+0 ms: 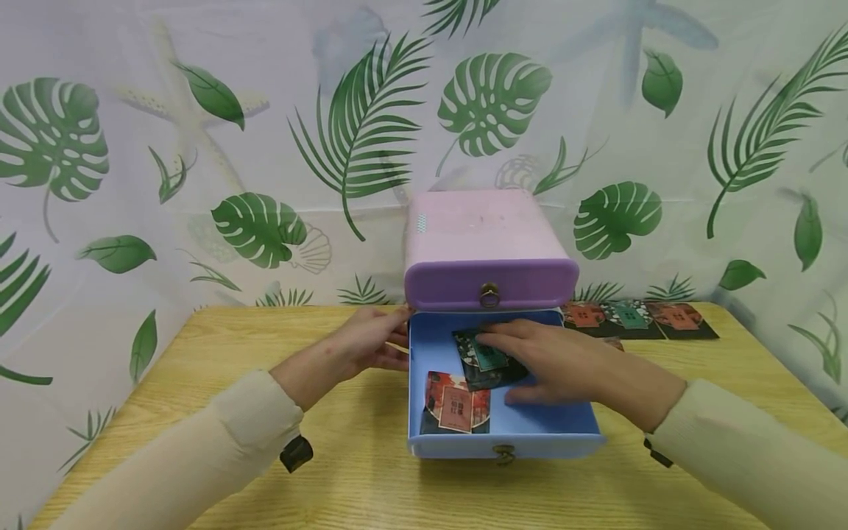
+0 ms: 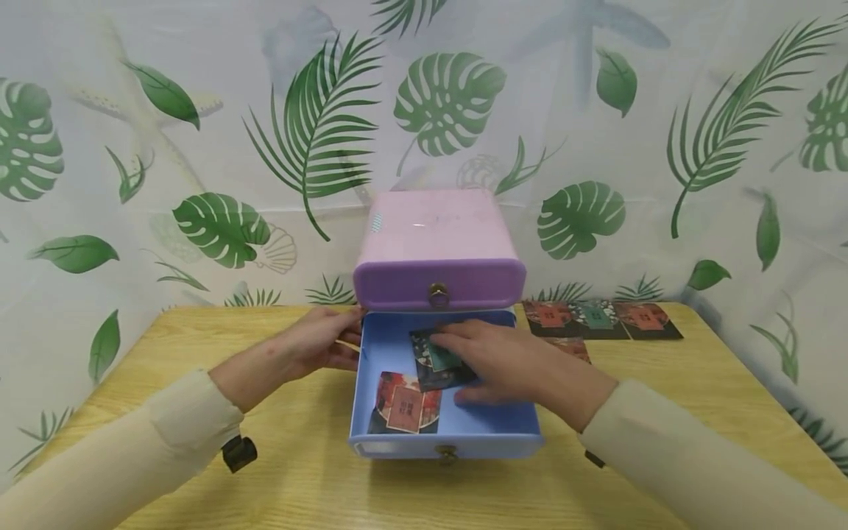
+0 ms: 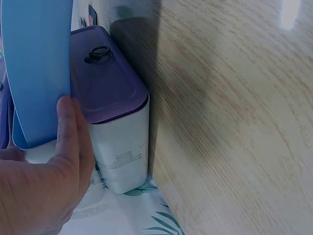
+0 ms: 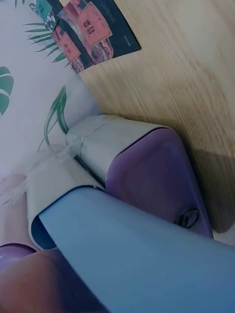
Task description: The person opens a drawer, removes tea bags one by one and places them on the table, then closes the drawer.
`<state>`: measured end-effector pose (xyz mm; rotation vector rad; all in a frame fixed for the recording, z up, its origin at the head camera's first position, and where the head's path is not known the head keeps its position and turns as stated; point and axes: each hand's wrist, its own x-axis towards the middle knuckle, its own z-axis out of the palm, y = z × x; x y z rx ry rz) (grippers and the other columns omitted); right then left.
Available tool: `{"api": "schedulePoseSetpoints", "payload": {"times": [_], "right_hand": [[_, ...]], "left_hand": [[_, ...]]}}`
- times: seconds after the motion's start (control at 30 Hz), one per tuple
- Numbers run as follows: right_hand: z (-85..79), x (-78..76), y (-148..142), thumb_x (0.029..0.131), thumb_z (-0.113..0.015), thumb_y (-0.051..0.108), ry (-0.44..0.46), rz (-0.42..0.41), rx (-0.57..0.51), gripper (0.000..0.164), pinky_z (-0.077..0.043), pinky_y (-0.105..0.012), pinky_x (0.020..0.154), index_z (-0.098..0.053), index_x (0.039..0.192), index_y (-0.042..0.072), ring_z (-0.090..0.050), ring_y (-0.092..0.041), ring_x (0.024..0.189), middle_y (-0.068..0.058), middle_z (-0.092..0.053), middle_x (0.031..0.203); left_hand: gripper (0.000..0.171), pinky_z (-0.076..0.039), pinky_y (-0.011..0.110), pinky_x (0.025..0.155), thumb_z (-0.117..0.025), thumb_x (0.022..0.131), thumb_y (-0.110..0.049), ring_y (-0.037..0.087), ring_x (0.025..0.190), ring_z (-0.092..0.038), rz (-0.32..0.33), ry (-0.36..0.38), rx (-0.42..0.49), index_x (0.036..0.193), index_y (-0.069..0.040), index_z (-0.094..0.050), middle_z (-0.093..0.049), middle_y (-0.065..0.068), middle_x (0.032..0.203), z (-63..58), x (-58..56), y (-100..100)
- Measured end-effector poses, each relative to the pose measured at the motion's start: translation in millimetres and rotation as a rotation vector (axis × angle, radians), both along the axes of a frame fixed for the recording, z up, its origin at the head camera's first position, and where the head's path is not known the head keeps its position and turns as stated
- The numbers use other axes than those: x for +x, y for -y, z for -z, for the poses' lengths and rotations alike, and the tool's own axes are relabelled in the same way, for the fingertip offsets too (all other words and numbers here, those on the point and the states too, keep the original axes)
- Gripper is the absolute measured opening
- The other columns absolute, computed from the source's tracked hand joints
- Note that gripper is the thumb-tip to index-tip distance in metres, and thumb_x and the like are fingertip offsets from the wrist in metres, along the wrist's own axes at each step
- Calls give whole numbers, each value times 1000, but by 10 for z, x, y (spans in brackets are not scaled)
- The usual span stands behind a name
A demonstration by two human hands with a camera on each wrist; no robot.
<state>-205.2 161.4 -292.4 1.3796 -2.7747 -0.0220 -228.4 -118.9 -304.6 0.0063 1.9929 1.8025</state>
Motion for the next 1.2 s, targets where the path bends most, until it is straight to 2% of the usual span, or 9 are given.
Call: {"api": "schedulePoseSetpoints", "payload": {"times": [0.17,0.43,0.6,0.73,0.83,0.93,1.2], "right_hand": [[47,-71,26,77,-68,51,19,7,-15,80,-41,-49,99,-37,139,11,-40,-28,124,-11,-43,139],[49,-75,23,78,-68,50,-43,-37,-6,70,-44,-44,97,-47,131,10,-46,-25,118,-10,-51,130],[54,-55,-1,77,-68,29,-83,-69,3,60,-50,-42,88,-48,130,9,-52,-24,108,-10,-58,120],[66,-47,-12,78,-69,14,-132,-82,-36,47,-54,-38,79,-55,124,10,-58,-20,97,-7,-63,107],[66,-34,-26,81,-67,11,-188,-83,-69,36,-56,-35,71,-61,116,13,-61,-18,90,-5,-65,99],[38,-9,-47,81,-66,9,-249,-105,-98,31,-56,-34,66,-63,112,13,-62,-17,85,-4,-67,95],[4,34,-150,74,-72,7,-329,-175,-203,38,-56,-36,63,-64,111,12,-63,-17,84,-4,-67,95]], "left_hand": [[55,-56,38,73,-49,93,-44,29,80,-64,2,-5,9,107,8,-57,-61,23,101,11,1,2],[56,-56,39,72,-51,92,-45,29,79,-64,-15,-13,24,105,9,-58,-62,22,100,34,5,-21],[58,-56,39,71,-51,91,-47,29,79,-65,-30,-12,21,106,9,-57,-62,22,100,40,9,-28],[58,-56,39,72,-50,92,-46,29,80,-64,-32,-3,23,108,9,-56,-62,23,102,35,11,-24],[58,-56,40,74,-50,92,-46,29,81,-64,-27,2,23,109,9,-55,-61,23,103,35,12,-23],[58,-56,40,74,-49,93,-46,29,82,-64,-21,3,16,109,9,-55,-61,23,104,33,13,-21],[57,-56,39,73,-49,93,-45,29,81,-64,-24,14,14,108,9,-56,-60,23,103,20,6,-18]]}}
